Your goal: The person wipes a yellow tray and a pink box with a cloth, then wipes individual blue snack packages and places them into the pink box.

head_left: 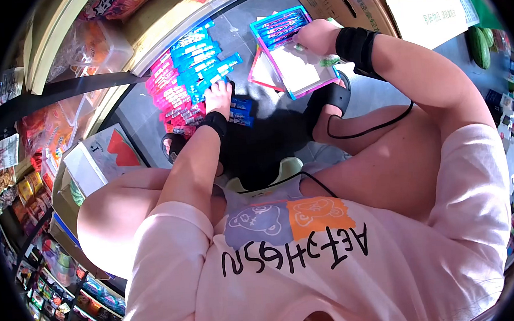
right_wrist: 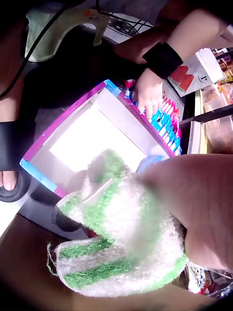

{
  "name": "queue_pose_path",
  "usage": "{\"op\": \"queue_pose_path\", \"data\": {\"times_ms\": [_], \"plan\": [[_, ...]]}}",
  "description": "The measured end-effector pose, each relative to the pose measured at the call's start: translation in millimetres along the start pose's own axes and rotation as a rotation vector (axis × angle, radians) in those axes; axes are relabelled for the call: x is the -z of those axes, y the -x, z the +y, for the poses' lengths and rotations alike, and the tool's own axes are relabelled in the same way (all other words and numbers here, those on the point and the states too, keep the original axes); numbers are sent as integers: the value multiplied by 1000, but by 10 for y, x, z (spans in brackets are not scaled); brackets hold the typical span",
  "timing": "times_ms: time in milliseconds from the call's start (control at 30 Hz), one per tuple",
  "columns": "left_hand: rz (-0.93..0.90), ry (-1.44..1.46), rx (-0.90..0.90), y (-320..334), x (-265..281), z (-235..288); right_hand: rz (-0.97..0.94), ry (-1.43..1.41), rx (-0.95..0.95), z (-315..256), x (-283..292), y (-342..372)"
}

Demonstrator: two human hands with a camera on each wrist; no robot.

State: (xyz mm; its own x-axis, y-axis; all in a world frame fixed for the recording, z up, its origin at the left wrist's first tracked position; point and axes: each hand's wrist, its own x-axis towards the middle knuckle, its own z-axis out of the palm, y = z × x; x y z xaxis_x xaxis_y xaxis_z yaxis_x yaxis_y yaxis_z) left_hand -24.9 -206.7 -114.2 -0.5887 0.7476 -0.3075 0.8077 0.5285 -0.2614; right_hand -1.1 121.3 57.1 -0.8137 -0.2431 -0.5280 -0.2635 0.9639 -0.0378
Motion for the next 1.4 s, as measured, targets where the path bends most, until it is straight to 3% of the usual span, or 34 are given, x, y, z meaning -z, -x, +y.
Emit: {"op": "queue_pose_path", "data": {"times_ms": [100, 333, 500, 633, 667, 733, 767, 833, 867, 900, 967, 1000, 1033, 1067, 1100, 1167, 1233, 1300, 1400], "plan": [[-20, -18, 99, -40, -33, -123, -32, 3, 5, -21, 48, 25], [-77, -51, 27, -93, -134, -272, 102, 185, 15, 106, -111, 111], [-108, -32, 101, -94, 66, -320, 68, 51, -77, 164, -68, 109], [-261, 595, 163, -195, 225, -526, 58, -80, -165, 236, 54, 112], [-186, 698, 149, -218, 247, -567, 74, -96, -149, 250, 155, 134], [-287, 1263, 203, -296, 723, -642, 105, -126, -117, 243, 407, 188], [-329, 1546, 218, -360, 1053, -670, 233, -158, -90, 259, 508, 192], [-129, 1808, 167, -482, 1628, -608, 489, -211, -33, 308, 734, 203], [-61, 1909, -31, -592, 1804, -620, 630, -263, -10, 268, 928, 235], [-85, 1940, -65, -539, 2266, -600, 816, -274, 0, 199, 1133, 296], [62, 2088, -127, -416, 2856, -476, 986, -321, 31, 89, 1606, 421], [35, 2197, -144, -297, 3140, -436, 1106, -468, 73, -79, 1925, 629], [5, 2308, -163, -182, 3381, -403, 1218, -618, 121, -277, 2187, 832], [8, 2397, -218, -120, 3540, -365, 1329, -575, 84, -383, 2306, 892], [55, 2469, -255, -53, 3681, -323, 1373, -634, 180, -474, 2379, 969], [171, 2548, -279, 121, 3927, -261, 1383, -589, 259, -613, 2431, 1062], [297, 2597, -183, 302, 4095, -283, 1256, -348, 277, -655, 2393, 1125], [284, 2733, -220, 325, 4022, -362, 1301, -162, 329, -716, 2317, 1090], [-40, 3003, -686, 310, 3889, -630, 1229, -177, 412, -639, 2258, 1026]]}}
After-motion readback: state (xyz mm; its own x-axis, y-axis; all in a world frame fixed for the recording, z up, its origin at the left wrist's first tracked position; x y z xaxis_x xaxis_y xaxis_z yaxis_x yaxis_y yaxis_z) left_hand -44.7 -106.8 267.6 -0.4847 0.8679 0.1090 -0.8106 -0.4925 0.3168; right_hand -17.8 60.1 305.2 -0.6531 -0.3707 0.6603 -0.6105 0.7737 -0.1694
